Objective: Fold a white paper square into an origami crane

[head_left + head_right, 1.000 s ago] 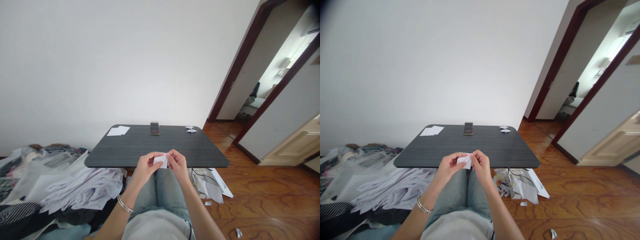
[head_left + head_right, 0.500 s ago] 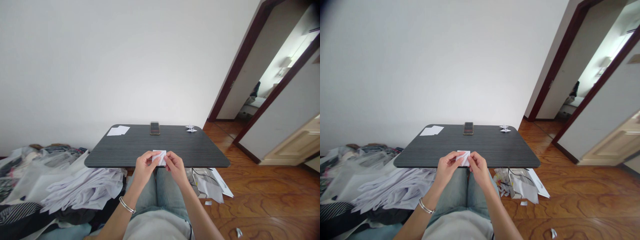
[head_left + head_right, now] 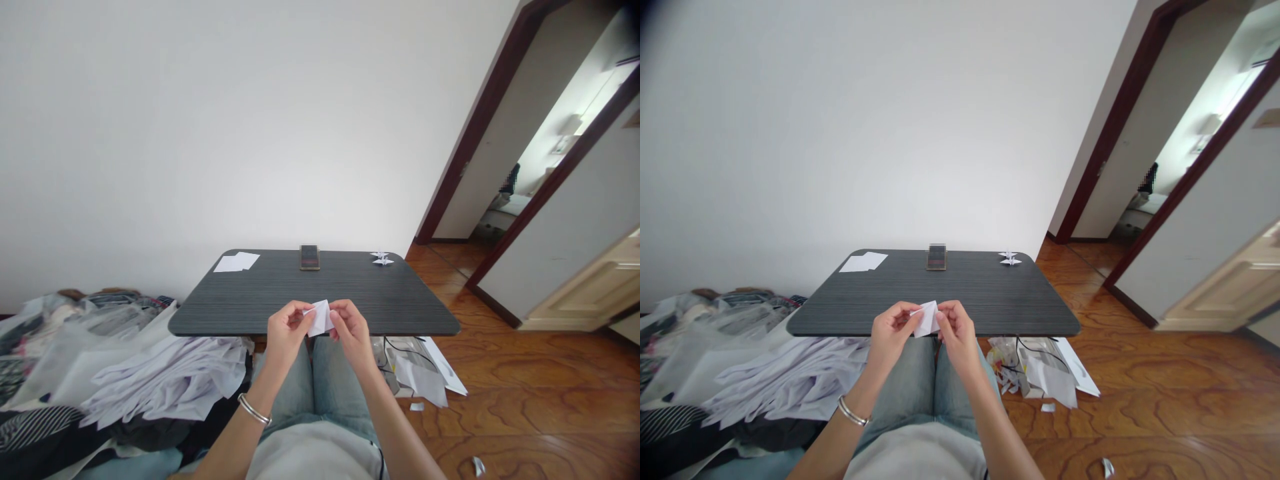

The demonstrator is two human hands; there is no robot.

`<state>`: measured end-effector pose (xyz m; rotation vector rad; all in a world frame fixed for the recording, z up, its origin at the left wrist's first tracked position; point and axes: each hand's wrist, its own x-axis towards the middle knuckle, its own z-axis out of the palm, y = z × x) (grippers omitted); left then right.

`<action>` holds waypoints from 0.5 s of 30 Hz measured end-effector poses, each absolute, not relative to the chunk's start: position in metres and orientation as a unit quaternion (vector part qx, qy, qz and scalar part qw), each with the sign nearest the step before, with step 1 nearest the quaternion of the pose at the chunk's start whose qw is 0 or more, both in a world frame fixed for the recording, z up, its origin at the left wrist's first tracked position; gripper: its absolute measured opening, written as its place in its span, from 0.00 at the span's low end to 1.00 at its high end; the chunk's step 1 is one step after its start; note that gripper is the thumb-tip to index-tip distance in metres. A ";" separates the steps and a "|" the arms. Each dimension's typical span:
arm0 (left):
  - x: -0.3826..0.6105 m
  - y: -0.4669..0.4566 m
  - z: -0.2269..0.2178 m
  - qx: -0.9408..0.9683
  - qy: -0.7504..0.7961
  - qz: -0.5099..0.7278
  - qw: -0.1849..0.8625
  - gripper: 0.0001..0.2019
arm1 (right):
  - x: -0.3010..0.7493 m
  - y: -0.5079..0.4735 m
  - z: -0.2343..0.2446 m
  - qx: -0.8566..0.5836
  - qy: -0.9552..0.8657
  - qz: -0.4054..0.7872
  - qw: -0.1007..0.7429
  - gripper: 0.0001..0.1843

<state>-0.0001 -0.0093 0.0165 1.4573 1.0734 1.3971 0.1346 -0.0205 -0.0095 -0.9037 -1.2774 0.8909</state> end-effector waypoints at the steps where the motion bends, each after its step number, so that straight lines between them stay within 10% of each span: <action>1: 0.001 -0.009 0.017 0.573 0.432 0.566 0.407 0.08 | 0.133 -0.022 -0.009 -0.395 -0.555 0.373 0.630 0.10; 15: 0.005 -0.009 0.013 0.531 0.401 0.598 0.448 0.08 | 0.131 -0.025 -0.016 -0.471 -0.642 0.182 0.577 0.18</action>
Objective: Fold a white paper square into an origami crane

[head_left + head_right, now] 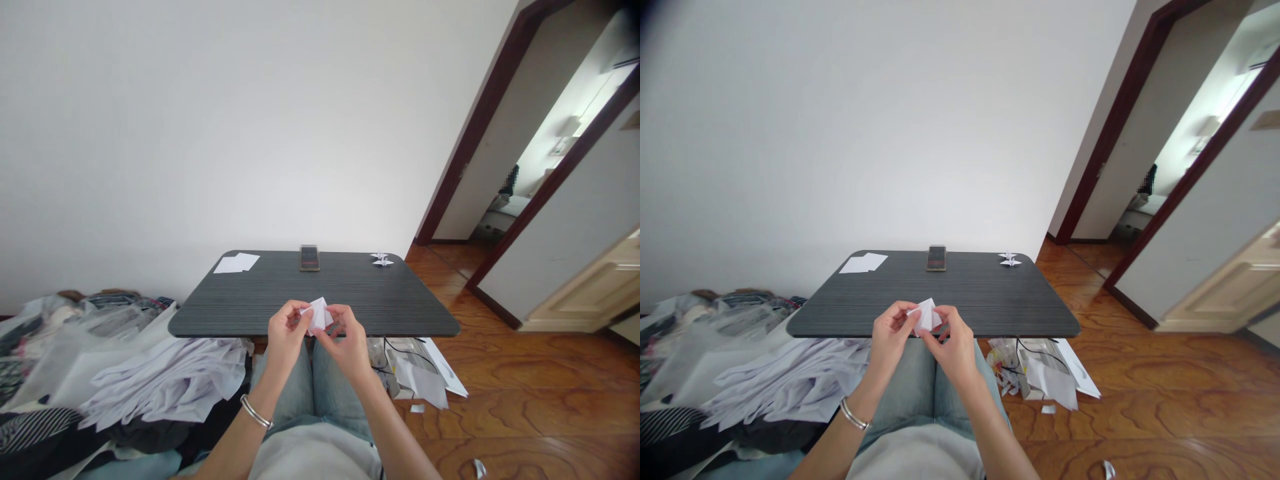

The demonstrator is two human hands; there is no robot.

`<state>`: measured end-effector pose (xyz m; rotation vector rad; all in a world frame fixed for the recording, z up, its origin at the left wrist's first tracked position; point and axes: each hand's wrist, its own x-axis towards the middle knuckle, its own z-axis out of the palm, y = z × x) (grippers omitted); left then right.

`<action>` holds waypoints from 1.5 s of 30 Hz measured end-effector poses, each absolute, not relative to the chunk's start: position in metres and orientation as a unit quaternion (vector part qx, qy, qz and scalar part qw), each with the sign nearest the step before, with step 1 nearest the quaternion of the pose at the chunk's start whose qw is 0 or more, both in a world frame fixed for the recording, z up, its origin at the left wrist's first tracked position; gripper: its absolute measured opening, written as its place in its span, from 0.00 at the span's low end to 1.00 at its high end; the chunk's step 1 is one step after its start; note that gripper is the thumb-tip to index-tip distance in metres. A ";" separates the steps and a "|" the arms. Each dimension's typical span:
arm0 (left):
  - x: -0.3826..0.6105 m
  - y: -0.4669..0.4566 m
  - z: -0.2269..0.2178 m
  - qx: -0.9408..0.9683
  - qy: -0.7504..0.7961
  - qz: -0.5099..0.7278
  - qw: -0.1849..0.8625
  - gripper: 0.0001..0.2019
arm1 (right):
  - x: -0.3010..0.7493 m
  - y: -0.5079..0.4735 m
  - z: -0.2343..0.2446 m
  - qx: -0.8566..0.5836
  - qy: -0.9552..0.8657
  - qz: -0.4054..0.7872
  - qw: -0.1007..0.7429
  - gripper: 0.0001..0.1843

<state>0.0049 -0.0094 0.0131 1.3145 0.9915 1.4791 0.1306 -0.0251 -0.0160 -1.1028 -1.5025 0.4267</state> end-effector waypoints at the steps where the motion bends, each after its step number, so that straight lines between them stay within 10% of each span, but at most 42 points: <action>1: 0.005 -0.010 0.013 0.531 0.399 0.597 0.450 0.08 | 0.131 -0.025 -0.016 -0.475 -0.647 0.168 0.572 0.18; 14: 0.006 -0.009 0.012 0.550 0.386 0.578 0.463 0.10 | 0.135 -0.027 -0.016 -0.491 -0.647 0.045 0.582 0.05; 30: 0.004 -0.005 0.003 0.599 0.355 0.556 0.454 0.13 | 0.133 -0.021 -0.008 -0.406 -0.477 0.397 0.670 0.10; 45: -0.001 -0.011 0.012 0.642 0.357 0.529 0.425 0.12 | 0.140 -0.018 -0.007 -0.392 -0.482 0.449 0.642 0.14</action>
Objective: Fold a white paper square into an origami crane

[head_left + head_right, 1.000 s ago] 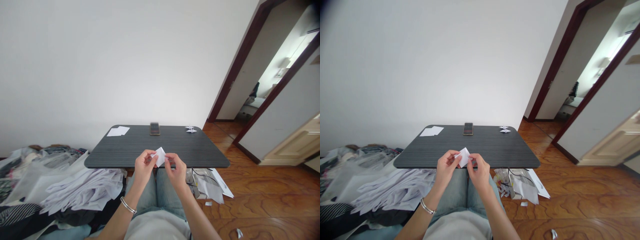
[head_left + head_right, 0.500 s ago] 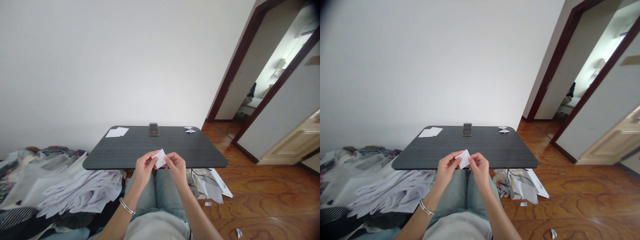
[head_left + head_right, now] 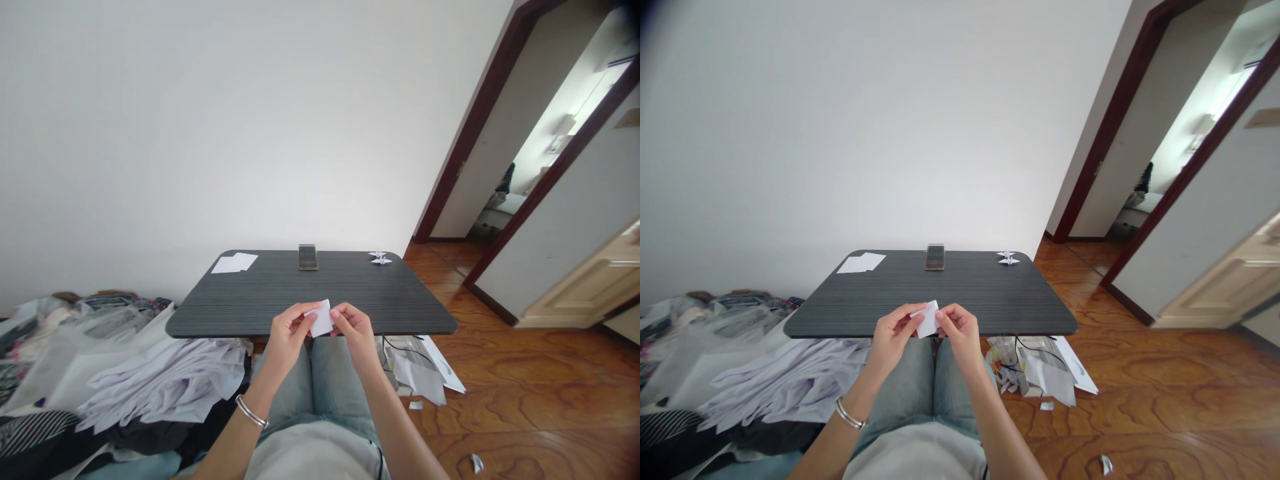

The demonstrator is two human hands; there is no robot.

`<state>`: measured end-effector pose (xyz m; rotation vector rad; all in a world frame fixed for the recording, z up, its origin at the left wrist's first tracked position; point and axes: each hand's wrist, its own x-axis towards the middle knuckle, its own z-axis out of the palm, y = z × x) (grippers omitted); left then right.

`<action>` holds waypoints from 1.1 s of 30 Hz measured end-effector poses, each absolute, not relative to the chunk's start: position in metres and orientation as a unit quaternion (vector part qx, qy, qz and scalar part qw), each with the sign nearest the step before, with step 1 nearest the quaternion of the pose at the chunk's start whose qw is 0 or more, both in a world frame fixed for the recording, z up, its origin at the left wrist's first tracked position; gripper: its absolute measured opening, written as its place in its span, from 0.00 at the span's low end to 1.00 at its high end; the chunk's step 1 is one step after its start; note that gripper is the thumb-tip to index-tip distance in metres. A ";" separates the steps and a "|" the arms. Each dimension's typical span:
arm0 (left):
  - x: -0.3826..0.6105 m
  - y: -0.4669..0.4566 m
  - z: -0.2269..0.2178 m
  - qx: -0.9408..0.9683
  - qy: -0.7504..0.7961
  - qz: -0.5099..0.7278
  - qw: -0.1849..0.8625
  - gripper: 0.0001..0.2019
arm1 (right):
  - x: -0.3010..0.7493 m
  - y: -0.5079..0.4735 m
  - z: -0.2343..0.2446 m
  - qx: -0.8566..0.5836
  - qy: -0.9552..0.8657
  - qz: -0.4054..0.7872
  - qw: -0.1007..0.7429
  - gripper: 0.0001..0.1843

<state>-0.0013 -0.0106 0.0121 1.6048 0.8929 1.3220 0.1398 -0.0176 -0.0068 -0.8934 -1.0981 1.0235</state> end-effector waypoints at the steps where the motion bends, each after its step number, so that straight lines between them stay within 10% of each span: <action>1: -0.001 -0.011 0.013 0.650 0.354 0.529 0.415 0.12 | 0.140 -0.017 -0.007 -0.394 -0.484 0.449 0.639 0.14; 33: -0.005 -0.010 0.013 0.703 0.354 0.529 0.316 0.12 | 0.144 -0.023 -0.002 -0.400 -0.552 0.427 0.594 0.06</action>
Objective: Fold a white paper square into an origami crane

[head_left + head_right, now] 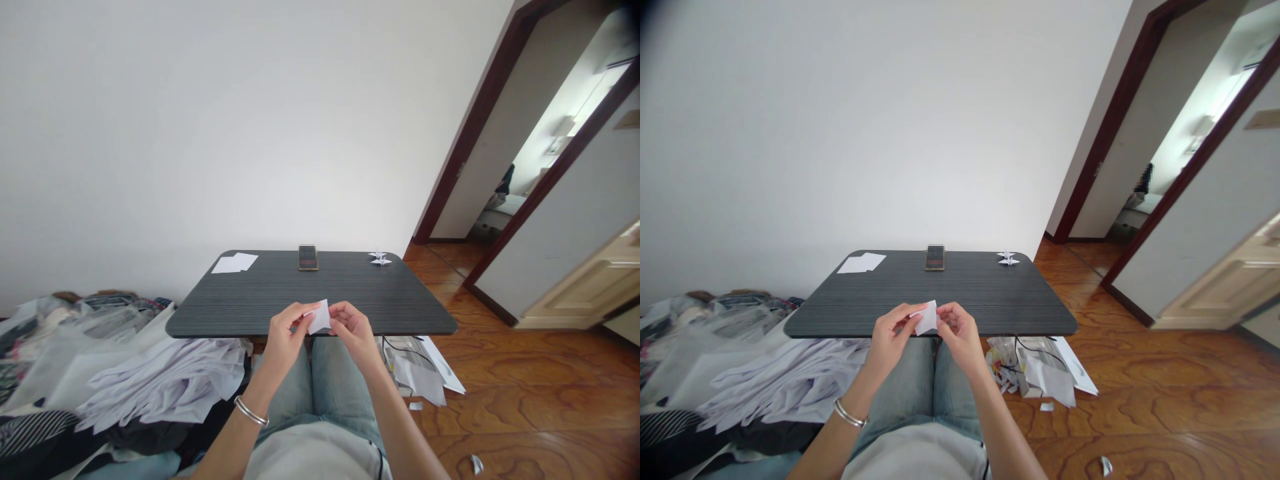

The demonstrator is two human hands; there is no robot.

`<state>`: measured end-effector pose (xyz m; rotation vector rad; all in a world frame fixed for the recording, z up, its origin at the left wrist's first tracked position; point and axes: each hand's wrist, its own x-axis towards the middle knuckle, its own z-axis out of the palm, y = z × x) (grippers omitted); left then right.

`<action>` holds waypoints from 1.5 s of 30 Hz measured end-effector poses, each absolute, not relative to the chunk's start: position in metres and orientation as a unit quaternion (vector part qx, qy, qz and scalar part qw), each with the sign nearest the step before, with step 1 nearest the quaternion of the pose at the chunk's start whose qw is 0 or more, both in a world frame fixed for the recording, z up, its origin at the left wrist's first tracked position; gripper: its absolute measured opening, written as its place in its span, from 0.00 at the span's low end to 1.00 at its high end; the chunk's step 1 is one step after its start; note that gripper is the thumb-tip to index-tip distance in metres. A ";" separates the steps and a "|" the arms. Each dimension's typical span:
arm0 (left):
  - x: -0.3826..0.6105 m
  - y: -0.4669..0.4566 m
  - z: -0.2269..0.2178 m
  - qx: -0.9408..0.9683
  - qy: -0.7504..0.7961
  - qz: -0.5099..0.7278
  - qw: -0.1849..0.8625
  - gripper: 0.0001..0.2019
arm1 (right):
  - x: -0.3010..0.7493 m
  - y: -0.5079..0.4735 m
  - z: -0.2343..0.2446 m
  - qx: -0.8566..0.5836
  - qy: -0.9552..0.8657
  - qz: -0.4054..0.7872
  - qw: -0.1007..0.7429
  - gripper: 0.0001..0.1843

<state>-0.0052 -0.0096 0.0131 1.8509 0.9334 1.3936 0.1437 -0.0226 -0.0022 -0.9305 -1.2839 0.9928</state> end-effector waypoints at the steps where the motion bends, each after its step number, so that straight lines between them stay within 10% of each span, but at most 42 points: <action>1: -0.005 -0.010 0.013 0.705 0.355 0.526 0.318 0.12 | 0.144 -0.022 -0.002 -0.406 -0.555 0.421 0.592 0.06; 11: -0.009 -0.005 0.012 0.719 0.347 0.485 0.359 0.12 | 0.152 -0.016 -0.002 -0.415 -0.565 0.414 0.581 0.07; 26: -0.013 -0.002 0.015 0.842 0.303 0.447 -0.012 0.16 | 0.148 -0.021 0.000 -0.453 -0.605 0.336 0.562 0.05; 45: -0.016 -0.003 0.018 0.751 0.308 0.491 0.316 0.10 | 0.149 -0.021 -0.004 -0.433 -0.588 0.374 0.571 0.06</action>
